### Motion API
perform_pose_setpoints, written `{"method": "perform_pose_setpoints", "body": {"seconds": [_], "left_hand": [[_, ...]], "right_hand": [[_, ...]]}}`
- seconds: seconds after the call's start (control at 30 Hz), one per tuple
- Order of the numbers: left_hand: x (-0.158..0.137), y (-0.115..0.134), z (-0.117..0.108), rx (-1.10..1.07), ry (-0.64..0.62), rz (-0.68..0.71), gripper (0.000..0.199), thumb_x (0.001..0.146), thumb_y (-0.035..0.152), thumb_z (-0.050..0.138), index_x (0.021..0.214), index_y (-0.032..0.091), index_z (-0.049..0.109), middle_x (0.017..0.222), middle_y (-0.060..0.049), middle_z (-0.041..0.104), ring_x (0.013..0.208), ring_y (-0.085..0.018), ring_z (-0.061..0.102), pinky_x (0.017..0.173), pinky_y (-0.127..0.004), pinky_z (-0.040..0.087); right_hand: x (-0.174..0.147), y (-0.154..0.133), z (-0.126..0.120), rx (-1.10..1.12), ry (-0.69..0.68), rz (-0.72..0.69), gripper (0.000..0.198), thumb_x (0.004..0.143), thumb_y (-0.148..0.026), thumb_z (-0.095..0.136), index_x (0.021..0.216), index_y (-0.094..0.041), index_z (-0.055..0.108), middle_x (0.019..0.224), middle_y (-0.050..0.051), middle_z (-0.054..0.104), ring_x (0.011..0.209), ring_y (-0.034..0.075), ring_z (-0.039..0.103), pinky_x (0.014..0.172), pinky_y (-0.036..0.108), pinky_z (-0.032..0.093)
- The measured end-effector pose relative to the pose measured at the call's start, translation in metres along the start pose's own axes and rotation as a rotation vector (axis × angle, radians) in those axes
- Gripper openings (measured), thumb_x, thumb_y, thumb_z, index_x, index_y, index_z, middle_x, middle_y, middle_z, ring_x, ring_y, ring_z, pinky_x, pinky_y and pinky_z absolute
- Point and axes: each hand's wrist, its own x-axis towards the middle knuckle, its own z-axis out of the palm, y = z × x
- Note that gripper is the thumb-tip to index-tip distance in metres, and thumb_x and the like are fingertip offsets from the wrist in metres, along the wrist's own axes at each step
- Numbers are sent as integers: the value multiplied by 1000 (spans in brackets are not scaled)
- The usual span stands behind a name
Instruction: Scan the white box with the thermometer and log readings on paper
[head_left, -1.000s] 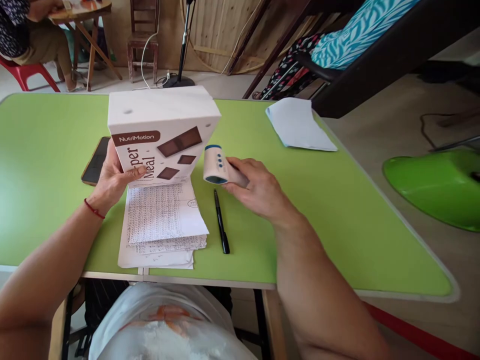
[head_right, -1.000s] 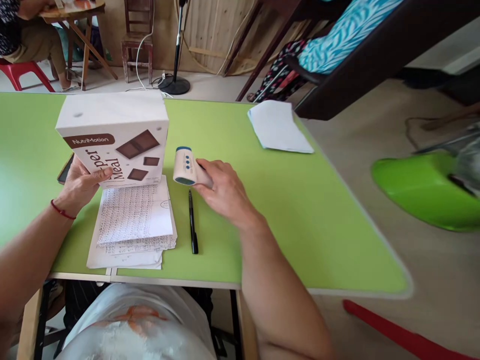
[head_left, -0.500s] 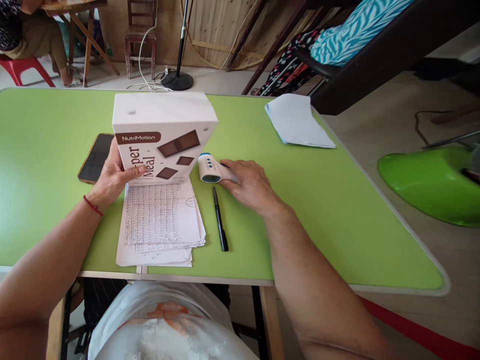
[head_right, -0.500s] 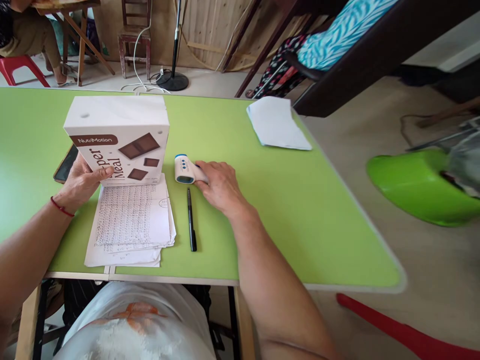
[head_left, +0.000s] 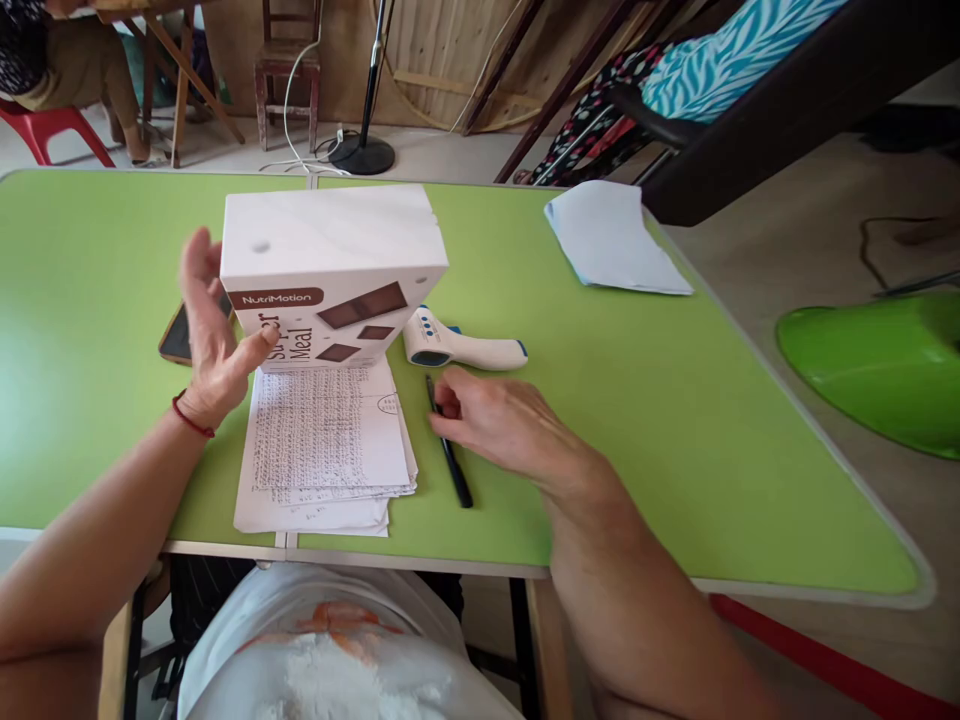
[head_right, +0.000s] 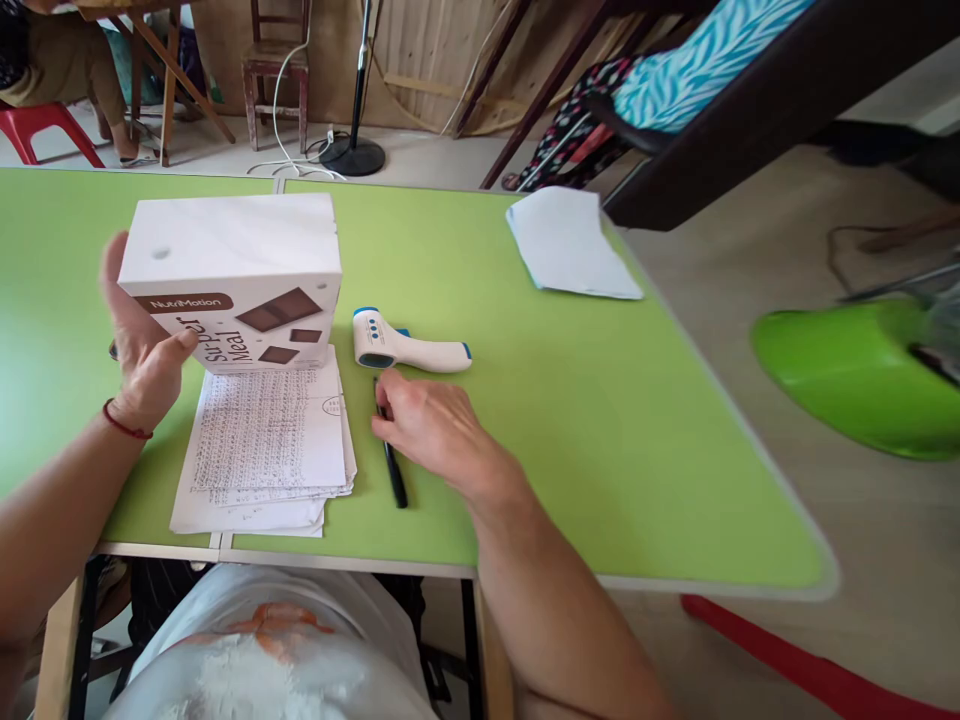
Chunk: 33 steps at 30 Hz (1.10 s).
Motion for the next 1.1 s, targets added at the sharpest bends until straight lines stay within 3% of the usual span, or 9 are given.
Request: {"method": "perform_pose_setpoints", "body": {"seconds": [0.1,0.2,0.23,0.3,0.37,0.5,0.67,0.9,1.1], "left_hand": [[0,17,2,382,361,308,63,78,61,65,122,23,40,115,-4,41,117,-30,42,95,-53,37],[-5,37,7,534,455,579,37,74,45,70,97,25,50,85,-1,44,87,-22,49,77,-44,44],[-7,43,9,504,318,585,27,76,33,68,95,24,50,77,0,45,77,-19,50,67,-37,45],[-14,49,15,419,-166,610,14,84,14,57,93,23,51,65,4,49,54,-12,48,51,-28,42],[-21,50,21,498,-442,580,7,90,16,55,97,18,54,64,3,57,51,-12,52,50,-27,44],[-32,41,32,731,-733,446,23,98,32,47,106,13,59,72,-3,66,58,-17,61,50,-28,42],[-35,33,36,823,-850,305,35,91,40,61,112,13,59,76,-4,67,62,-20,62,49,-29,41],[-35,33,39,821,-884,237,38,88,41,66,113,13,59,79,-4,67,67,-21,63,52,-29,41],[-36,32,43,831,-874,216,36,86,38,67,111,14,60,81,-4,67,67,-21,63,52,-31,42]], "right_hand": [[0,3,-1,139,73,-117,13,69,-14,59,80,-21,61,58,-3,57,48,12,48,48,27,34],[2,8,-3,485,194,-269,22,76,-17,52,91,-23,67,65,-1,61,54,13,54,53,28,44],[3,9,-4,610,236,-304,22,79,-18,50,92,-24,67,69,0,63,59,14,56,56,29,47],[4,7,-2,836,307,-336,22,83,-20,50,96,-25,67,79,2,64,70,16,61,65,33,52],[5,4,3,1006,338,-339,25,81,-24,58,105,-27,64,86,3,63,80,18,61,70,35,54],[7,-5,19,1141,424,-261,19,77,-32,69,92,-24,60,71,-1,55,64,14,54,55,29,48],[13,-17,37,1234,430,-187,25,89,-36,48,95,-21,66,58,-1,52,55,13,48,48,28,39],[23,-28,50,1154,367,-82,4,78,-24,54,81,-22,54,56,-5,54,48,11,49,45,25,40],[27,-28,53,900,416,-34,11,69,-22,61,68,-23,51,52,-6,56,44,11,50,43,24,40]]}}
